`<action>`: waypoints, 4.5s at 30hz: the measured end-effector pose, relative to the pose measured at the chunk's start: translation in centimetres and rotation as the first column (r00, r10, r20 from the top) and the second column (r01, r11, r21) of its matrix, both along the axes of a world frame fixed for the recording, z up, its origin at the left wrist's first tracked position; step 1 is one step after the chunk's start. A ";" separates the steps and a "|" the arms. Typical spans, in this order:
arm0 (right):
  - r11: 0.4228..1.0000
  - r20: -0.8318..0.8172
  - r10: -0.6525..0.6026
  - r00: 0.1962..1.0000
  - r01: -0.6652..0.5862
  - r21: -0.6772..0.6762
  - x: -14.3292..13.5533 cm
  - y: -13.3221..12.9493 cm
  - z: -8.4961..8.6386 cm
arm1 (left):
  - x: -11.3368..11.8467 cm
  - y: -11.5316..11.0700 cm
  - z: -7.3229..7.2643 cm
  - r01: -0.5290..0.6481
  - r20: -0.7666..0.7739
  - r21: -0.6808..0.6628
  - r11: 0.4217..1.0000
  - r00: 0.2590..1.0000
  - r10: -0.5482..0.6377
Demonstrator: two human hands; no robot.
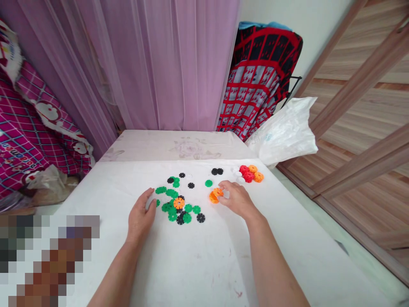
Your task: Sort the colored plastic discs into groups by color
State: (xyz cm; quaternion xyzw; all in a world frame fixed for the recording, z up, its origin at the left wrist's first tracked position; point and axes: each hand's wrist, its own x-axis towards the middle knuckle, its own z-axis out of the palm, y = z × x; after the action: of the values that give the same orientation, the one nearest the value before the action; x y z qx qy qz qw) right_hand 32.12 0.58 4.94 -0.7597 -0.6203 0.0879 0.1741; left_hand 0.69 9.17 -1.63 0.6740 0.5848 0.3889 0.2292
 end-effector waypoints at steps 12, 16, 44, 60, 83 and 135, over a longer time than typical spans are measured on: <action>0.996 0.075 0.017 0.997 -0.011 -0.088 -1.0 0.2 0.6 | 0.0 0.0 -0.2 -0.008 0.024 -0.009 1.000 1.000 0.008; 0.999 0.070 0.038 0.997 -0.039 0.007 -2.4 0.6 0.9 | 0.1 0.0 -0.2 -0.009 0.031 0.001 1.000 0.999 0.009; 0.999 0.040 0.030 0.999 -0.031 0.023 -9.8 3.0 -0.3 | 0.4 -0.1 0.0 -0.005 0.055 0.018 1.000 0.998 0.004; 0.988 0.117 -0.081 0.990 0.095 -0.119 -2.3 0.3 0.9 | 0.1 0.2 -0.1 0.002 0.023 -0.019 1.000 1.000 -0.001; 0.902 0.187 0.189 0.964 -0.095 -0.422 2.2 1.0 1.4 | 0.0 0.1 0.3 -0.014 0.030 -0.027 1.000 0.999 0.015; 0.802 0.272 -0.592 0.758 0.588 0.106 10.6 -5.7 -5.2 | -0.6 0.6 0.5 -0.018 -0.047 -0.117 0.993 0.999 0.013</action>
State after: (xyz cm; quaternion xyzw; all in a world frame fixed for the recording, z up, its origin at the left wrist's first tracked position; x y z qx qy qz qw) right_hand 42.72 -5.14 -0.28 -0.9193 -0.3688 -0.0889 0.1049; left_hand 0.09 9.74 -1.10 0.6636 0.6169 0.3401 0.2519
